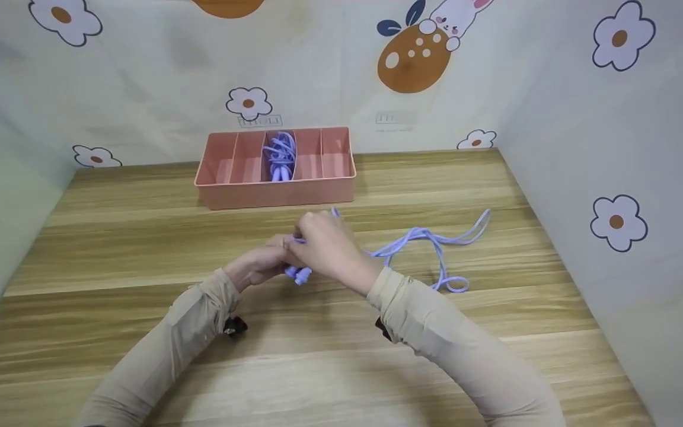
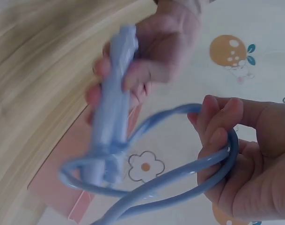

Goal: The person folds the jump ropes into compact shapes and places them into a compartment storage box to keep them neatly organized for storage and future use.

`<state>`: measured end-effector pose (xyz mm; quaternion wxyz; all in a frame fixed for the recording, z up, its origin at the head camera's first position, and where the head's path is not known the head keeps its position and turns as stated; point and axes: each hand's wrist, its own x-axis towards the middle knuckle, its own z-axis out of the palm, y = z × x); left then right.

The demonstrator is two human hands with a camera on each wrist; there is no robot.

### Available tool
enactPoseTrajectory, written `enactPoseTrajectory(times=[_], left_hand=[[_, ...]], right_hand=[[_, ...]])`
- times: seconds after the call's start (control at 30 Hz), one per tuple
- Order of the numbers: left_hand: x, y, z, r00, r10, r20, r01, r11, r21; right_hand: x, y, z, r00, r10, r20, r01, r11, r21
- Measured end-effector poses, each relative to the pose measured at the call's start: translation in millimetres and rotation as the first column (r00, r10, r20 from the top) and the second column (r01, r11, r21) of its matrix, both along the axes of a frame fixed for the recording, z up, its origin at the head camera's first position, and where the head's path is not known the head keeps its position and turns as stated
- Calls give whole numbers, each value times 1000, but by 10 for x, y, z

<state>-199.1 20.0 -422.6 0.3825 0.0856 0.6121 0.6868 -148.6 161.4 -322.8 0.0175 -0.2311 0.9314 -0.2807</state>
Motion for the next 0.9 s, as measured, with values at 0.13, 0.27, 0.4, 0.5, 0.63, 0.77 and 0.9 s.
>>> enactPoseTrajectory(times=[0.13,0.27,0.4,0.5,0.63,0.77,0.9], left_hand=[[-16,-108,48,997,74,-16,-73,994,83],[-1,-209,119,996,88,-21,-83,980,183],[42,-278,203,994,101,-43,-86,957,278],[89,-303,257,995,80,-62,-54,939,340],[138,-339,301,995,23,-100,19,917,398],[166,-389,331,991,-21,-136,77,902,425],[187,-432,363,985,-44,-165,112,897,427]], right_hand=[[140,64,-41,999,24,22,-21,990,-137],[253,153,-163,999,38,23,-31,967,-253],[324,237,-316,997,61,49,-41,937,-347],[346,306,-411,993,94,75,-58,918,-391],[349,392,-498,982,162,100,-111,912,-394],[334,461,-572,969,229,89,-179,906,-383],[324,521,-669,961,265,81,-212,892,-400]])
